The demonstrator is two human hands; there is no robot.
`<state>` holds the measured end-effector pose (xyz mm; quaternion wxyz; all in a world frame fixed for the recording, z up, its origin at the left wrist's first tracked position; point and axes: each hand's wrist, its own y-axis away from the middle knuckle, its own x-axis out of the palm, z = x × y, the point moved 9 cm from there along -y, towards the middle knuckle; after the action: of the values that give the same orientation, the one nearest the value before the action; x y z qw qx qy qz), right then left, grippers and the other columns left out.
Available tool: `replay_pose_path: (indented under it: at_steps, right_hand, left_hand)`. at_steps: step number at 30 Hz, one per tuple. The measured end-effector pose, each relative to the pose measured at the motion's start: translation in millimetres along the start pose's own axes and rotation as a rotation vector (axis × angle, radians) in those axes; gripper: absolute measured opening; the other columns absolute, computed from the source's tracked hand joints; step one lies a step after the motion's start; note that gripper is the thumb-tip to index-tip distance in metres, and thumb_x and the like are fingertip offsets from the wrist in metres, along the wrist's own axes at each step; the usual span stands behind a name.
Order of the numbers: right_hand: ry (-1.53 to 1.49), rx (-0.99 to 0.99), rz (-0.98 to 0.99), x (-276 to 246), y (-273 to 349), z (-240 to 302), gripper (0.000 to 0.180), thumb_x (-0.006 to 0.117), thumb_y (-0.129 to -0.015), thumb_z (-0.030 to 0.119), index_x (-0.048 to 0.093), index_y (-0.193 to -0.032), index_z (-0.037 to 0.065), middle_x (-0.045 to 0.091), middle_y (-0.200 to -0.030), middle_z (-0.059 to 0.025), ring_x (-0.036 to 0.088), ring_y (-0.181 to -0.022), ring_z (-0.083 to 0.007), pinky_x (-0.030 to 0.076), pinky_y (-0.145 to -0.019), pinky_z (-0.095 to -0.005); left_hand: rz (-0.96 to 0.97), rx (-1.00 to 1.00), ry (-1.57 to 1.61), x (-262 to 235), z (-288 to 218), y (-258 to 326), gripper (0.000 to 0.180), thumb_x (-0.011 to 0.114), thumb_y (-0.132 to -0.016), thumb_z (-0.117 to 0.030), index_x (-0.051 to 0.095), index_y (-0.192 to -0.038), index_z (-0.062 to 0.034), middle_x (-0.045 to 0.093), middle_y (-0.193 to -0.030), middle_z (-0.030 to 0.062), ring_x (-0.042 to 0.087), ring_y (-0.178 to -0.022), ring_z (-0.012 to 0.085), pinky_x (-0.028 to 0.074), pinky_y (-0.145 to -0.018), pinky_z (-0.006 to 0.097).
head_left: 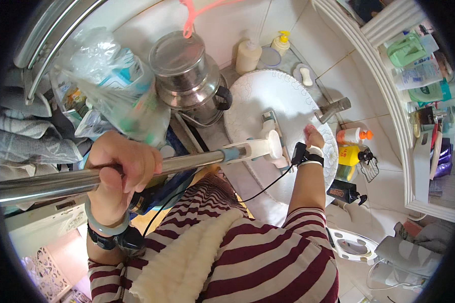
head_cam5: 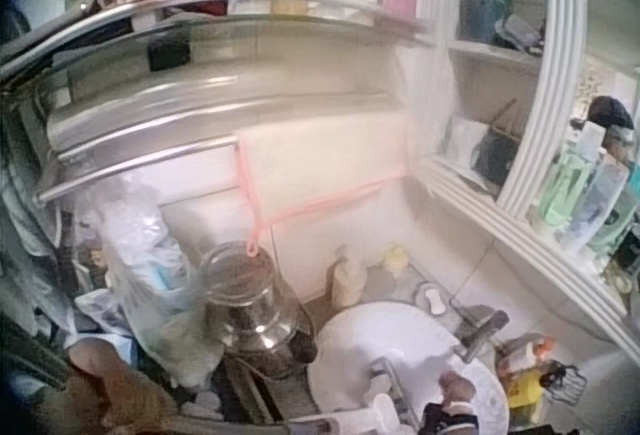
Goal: The person cleans a bathroom and a bedroom by using a vacuum extension to clean around a sink and along a floor, then wipes a bathroom surface after replacing a roll of paper.
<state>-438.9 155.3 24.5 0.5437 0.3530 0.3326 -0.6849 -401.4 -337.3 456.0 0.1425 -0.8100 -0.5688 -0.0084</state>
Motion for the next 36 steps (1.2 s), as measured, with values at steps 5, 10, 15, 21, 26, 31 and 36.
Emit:
replay_pose_path:
  at_steps: [5,10,15,21,26,31,36]
  right_hand:
    - [-0.631,0.432,0.107,16.2,-0.8,-32.5,0.019,0.055,-0.075,0.006,0.058,-0.094,0.006,0.062,-0.084,-0.0083,0.059,-0.071,-0.0177,0.046,-0.058,-0.0243]
    - [-1.263,0.832,0.063,46.5,10.7,-18.4,0.032,0.043,-0.085,0.032,0.05,-0.106,0.009,0.058,-0.104,-0.0162,0.057,-0.093,-0.0276,0.041,-0.079,-0.0392]
    - [-1.314,1.135,0.249,27.1,26.7,46.5,0.07,0.008,-0.088,0.059,0.025,-0.135,0.009,0.048,-0.121,-0.0248,0.054,-0.101,-0.0371,0.031,-0.092,-0.0526]
    - [-1.79,0.988,-0.125,32.9,11.4,-24.0,0.06,0.013,-0.092,0.05,0.037,-0.123,0.005,0.057,-0.106,-0.0192,0.057,-0.086,-0.0333,0.046,-0.079,-0.0444]
    - [-1.562,0.941,-0.236,25.3,1.6,-38.8,0.058,0.02,-0.092,0.046,0.054,-0.101,-0.001,0.059,-0.101,-0.0168,0.056,-0.093,-0.0267,0.044,-0.088,-0.0378]
    - [-1.445,0.822,-0.203,20.5,0.5,-38.1,0.031,0.036,-0.092,0.027,0.055,-0.098,0.003,0.06,-0.092,-0.0118,0.058,-0.084,-0.0252,0.048,-0.081,-0.0348]
    - [-1.371,0.812,-0.226,23.0,11.8,-26.8,0.023,0.045,-0.088,0.02,0.057,-0.094,0.001,0.06,-0.086,-0.0089,0.058,-0.078,-0.0218,0.048,-0.079,-0.0342]
  left_hand:
    - [0.015,-0.03,0.023,-1.1,1.7,0.5,0.041,0.051,-0.084,-0.048,0.044,-0.079,-0.0078,0.037,-0.054,-0.0053,0.037,-0.049,0.0088,0.037,-0.062,0.029]
    - [0.002,-0.041,0.052,-4.1,6.2,2.7,0.04,0.053,-0.084,-0.047,0.045,-0.08,-0.0077,0.037,-0.054,-0.0047,0.037,-0.048,0.0084,0.036,-0.062,0.029]
    - [-0.006,-0.049,0.038,-5.4,6.4,2.7,0.04,0.054,-0.083,-0.047,0.045,-0.08,-0.0077,0.038,-0.055,-0.0042,0.036,-0.048,0.0083,0.036,-0.062,0.029]
    - [0.024,-0.036,0.051,-2.0,4.0,0.0,0.042,0.055,-0.083,-0.048,0.045,-0.079,-0.0067,0.039,-0.055,-0.0037,0.037,-0.047,0.0079,0.037,-0.062,0.029]
    - [0.021,-0.029,0.041,-5.8,4.5,3.3,0.042,0.055,-0.083,-0.047,0.046,-0.079,-0.0056,0.04,-0.056,-0.003,0.037,-0.047,0.0078,0.038,-0.061,0.029]
    - [0.016,-0.014,0.041,-11.1,7.9,3.6,0.042,0.055,-0.084,-0.046,0.047,-0.08,-0.0044,0.04,-0.057,-0.0027,0.037,-0.047,0.0076,0.039,-0.061,0.03]
    - [0.012,-0.02,0.015,-7.6,8.8,2.4,0.043,0.054,-0.084,-0.046,0.047,-0.079,-0.0038,0.04,-0.057,-0.0028,0.036,-0.046,0.0074,0.04,-0.061,0.03]
